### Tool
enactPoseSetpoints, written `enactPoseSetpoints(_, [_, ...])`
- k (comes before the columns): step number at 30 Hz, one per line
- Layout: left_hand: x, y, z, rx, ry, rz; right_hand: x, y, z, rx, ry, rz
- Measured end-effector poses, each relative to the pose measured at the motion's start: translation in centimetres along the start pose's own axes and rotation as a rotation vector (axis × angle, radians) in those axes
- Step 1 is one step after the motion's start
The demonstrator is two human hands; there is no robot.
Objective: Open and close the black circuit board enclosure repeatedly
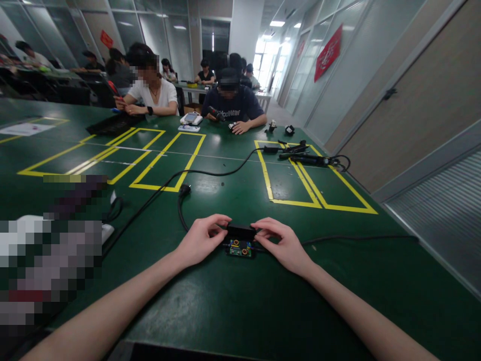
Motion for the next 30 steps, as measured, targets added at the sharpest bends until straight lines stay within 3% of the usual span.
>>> enactPoseSetpoints(30, [-1.1,0.2,0.1,0.049,0.015,-0.012,0.8,-0.7,0.4,-0.012,-0.073,0.025])
Point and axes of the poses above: each hand's wrist, its own z-axis away from the middle knuckle, its own y-axis out of the palm, x = y × z, the point moved 9 cm from there along -z, towards the middle knuckle
